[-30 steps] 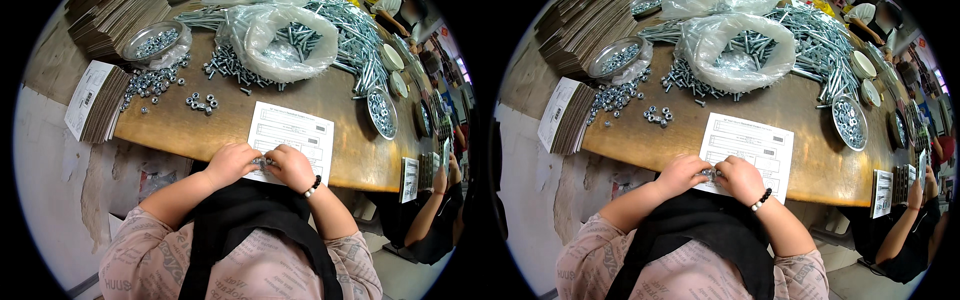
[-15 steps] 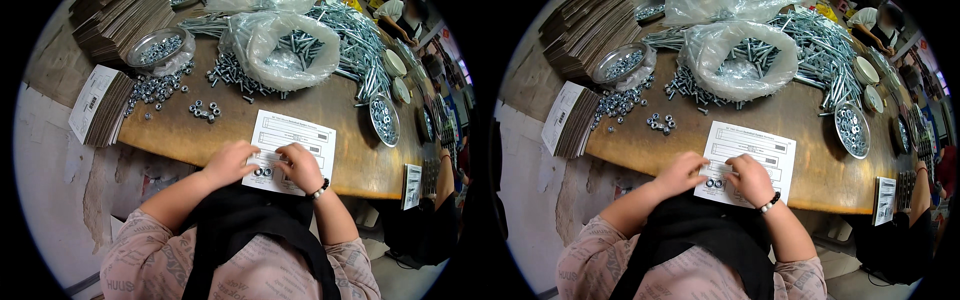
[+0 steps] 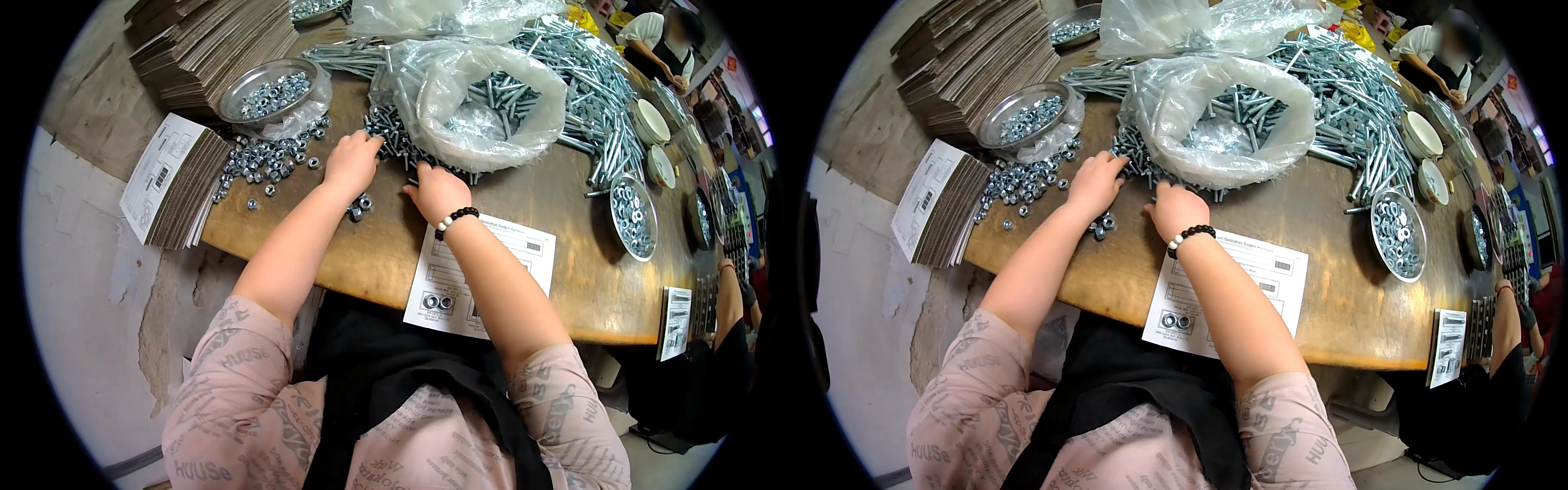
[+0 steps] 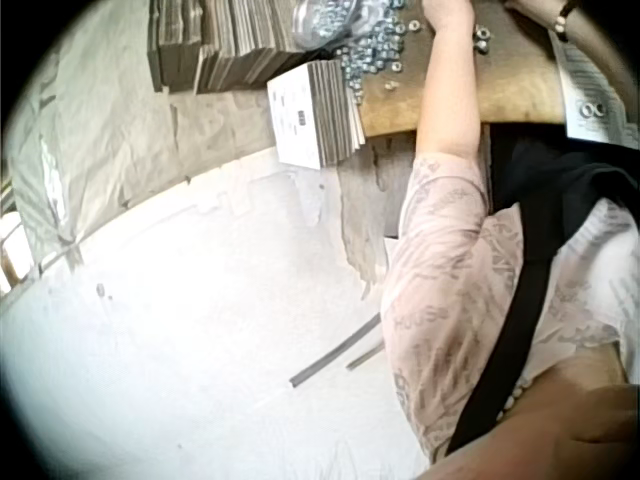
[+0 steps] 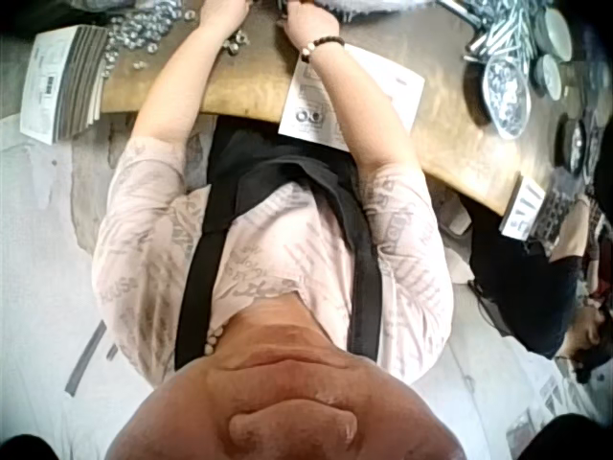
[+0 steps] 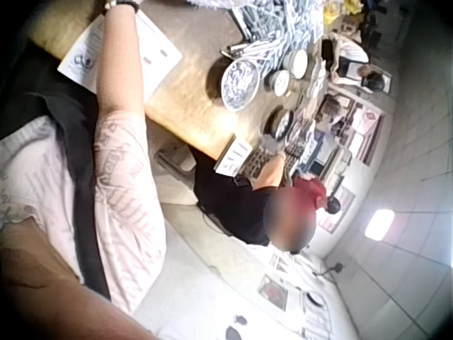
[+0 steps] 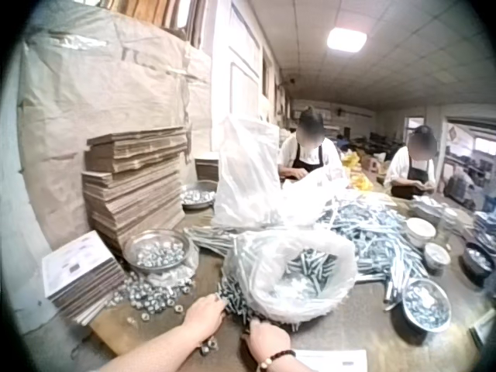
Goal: The person picks bolts, nuts, and washers from piles on a table and places them into designated slots on a printed template. The person repeatedly selects fasteners and arranges them on the template, then stacks completed templates to the side.
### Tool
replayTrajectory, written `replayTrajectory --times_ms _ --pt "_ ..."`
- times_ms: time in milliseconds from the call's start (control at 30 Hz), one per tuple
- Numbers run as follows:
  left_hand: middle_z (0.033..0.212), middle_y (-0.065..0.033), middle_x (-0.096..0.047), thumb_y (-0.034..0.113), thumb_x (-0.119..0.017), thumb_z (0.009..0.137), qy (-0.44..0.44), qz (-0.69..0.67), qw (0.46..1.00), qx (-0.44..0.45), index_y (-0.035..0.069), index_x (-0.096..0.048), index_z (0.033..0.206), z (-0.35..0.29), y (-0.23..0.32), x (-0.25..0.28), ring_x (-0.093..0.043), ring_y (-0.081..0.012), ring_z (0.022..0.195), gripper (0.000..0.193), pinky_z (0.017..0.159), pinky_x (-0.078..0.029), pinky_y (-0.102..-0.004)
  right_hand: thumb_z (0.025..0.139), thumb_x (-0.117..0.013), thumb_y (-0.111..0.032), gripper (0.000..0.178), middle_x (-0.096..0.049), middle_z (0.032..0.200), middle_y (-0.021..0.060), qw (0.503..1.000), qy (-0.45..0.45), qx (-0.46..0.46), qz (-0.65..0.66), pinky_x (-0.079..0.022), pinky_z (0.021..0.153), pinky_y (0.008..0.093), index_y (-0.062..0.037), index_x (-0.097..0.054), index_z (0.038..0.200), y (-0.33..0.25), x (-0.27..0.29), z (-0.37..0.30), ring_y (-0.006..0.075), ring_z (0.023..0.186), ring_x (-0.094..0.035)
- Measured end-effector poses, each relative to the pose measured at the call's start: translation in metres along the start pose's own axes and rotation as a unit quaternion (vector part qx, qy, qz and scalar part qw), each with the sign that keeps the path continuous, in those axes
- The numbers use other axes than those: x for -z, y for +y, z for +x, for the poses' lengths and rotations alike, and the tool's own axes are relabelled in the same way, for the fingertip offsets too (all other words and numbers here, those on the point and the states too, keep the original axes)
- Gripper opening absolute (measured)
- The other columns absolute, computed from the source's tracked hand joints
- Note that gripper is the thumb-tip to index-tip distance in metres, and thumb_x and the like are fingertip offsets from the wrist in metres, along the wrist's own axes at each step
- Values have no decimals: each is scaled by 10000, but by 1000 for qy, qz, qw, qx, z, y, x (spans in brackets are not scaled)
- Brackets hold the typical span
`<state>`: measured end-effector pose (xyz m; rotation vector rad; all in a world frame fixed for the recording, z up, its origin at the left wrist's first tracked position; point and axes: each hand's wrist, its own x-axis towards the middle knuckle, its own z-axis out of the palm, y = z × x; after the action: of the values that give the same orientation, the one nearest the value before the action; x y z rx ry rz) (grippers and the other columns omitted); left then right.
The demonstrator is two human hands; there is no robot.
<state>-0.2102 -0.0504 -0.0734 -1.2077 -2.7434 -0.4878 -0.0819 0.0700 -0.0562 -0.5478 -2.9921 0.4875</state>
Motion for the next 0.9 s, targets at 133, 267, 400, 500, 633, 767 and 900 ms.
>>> replayTrajectory --times_ms 133,267,400,500,633,767,900 --pt "927 -134 -577 135 -632 742 -26 -33 999 33 92 -572 1004 3 -1 -1 -563 -338 888 272 764 -458 -415 803 -573 -187 205 -592 917 193 1000 2 8 -18 -497 690 411 -33 -544 934 1 -12 9 335 818 -606" --pt "917 -139 -580 127 -596 759 -24 -40 999 9 89 -575 963 2 -4 0 -565 -337 890 209 754 -460 -418 794 -569 -139 172 -582 930 198 1000 -6 25 -6 -495 710 408 -31 -554 927 9 -17 12 340 832 -600" --pt "913 -139 -583 115 -525 782 -77 53 995 -23 90 -573 932 12 -3 3 -572 -338 871 159 735 -463 -423 763 -614 -143 204 -581 924 181 997 -47 62 -2 -483 744 400 -45 -579 938 13 -6 12 337 863 -585" --pt "892 -143 -582 112 -484 792 -86 80 992 -50 91 -576 901 13 -4 8 -577 -333 858 144 718 -464 -426 770 -601 -154 174 -577 904 154 990 -21 113 88 -471 741 388 -55 -590 913 24 18 -12 318 851 -576" --pt "884 -132 -584 110 -531 776 -49 26 996 -77 84 -592 885 -1 7 14 -576 -325 830 127 710 -462 -413 750 -642 -138 196 -561 859 122 975 -39 121 182 -463 714 362 -83 -601 934 62 54 -69 289 798 -567" --pt "858 -95 -580 110 -588 746 -57 -192 957 -208 87 -614 908 -39 66 19 -569 -287 822 165 712 -469 -375 744 -652 -138 220 -562 873 97 971 -102 169 131 -467 706 359 -106 -603 956 110 59 -130 282 797 -564" --pt "845 -92 -579 152 -552 765 -189 -211 871 -402 89 -601 868 -81 133 19 -566 -284 796 130 682 -469 -378 758 -608 -155 219 -560 884 97 962 -208 174 17 -481 690 381 -132 -590 975 109 72 -162 294 816 -580"
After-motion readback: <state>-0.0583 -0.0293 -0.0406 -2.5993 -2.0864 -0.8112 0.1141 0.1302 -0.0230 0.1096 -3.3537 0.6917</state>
